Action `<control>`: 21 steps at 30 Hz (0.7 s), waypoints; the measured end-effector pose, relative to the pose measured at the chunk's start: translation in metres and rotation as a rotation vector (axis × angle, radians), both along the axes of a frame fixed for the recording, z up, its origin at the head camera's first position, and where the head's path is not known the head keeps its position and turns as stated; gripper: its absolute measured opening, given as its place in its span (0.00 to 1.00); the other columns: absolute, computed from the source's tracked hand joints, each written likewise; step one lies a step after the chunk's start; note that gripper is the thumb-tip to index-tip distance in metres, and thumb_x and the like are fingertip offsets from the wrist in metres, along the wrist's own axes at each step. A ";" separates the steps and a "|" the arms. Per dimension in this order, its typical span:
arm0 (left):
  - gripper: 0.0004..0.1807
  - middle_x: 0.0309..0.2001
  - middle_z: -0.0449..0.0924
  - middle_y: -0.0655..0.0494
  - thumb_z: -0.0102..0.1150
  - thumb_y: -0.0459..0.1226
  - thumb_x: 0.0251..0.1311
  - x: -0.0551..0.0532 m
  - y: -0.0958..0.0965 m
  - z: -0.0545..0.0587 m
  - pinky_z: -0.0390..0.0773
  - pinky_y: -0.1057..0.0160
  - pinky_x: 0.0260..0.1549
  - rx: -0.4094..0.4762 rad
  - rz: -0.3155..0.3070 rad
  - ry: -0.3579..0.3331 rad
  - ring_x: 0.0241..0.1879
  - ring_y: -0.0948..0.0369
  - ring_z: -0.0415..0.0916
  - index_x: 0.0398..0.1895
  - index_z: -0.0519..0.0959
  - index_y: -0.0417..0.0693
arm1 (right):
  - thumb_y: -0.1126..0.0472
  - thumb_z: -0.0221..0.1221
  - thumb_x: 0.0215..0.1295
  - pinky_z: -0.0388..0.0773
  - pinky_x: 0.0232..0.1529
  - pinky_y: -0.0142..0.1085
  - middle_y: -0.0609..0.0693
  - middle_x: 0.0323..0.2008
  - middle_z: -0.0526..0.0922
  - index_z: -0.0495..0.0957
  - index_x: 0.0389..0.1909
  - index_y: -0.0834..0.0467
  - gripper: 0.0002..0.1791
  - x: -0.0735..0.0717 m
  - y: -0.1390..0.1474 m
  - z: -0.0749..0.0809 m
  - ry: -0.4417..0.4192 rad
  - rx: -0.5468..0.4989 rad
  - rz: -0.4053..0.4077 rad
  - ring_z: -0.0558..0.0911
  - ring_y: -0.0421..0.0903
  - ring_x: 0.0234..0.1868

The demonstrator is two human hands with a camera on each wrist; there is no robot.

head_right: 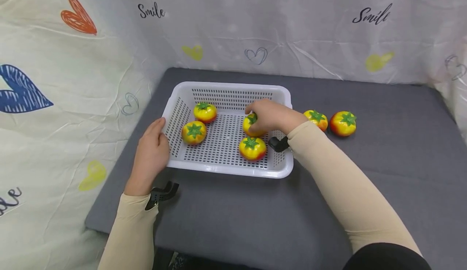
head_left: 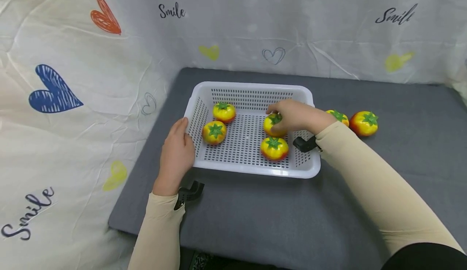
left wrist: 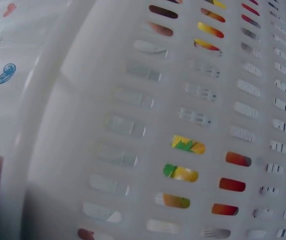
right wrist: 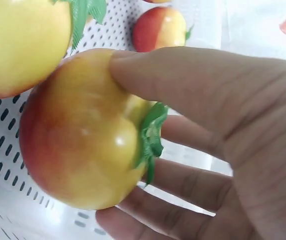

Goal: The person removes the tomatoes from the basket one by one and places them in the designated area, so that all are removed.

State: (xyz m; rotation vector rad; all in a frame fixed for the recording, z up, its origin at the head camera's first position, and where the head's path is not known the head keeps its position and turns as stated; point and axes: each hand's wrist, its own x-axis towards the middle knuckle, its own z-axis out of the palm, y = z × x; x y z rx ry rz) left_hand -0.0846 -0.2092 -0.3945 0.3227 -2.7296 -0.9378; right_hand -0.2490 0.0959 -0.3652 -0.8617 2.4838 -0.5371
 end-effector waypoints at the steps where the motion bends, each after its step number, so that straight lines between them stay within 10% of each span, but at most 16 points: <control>1: 0.28 0.78 0.64 0.42 0.38 0.32 0.78 -0.001 0.000 0.000 0.80 0.38 0.52 0.000 -0.002 0.002 0.60 0.41 0.79 0.79 0.64 0.37 | 0.56 0.72 0.63 0.76 0.65 0.55 0.60 0.62 0.82 0.78 0.68 0.60 0.32 0.000 0.001 0.001 0.006 -0.004 -0.003 0.80 0.57 0.59; 21: 0.28 0.79 0.62 0.40 0.38 0.32 0.78 -0.001 0.001 0.001 0.78 0.38 0.55 0.028 -0.010 -0.001 0.61 0.41 0.77 0.79 0.64 0.36 | 0.50 0.74 0.59 0.80 0.46 0.45 0.53 0.47 0.85 0.80 0.49 0.56 0.22 0.027 0.028 0.030 0.112 -0.097 -0.085 0.80 0.51 0.43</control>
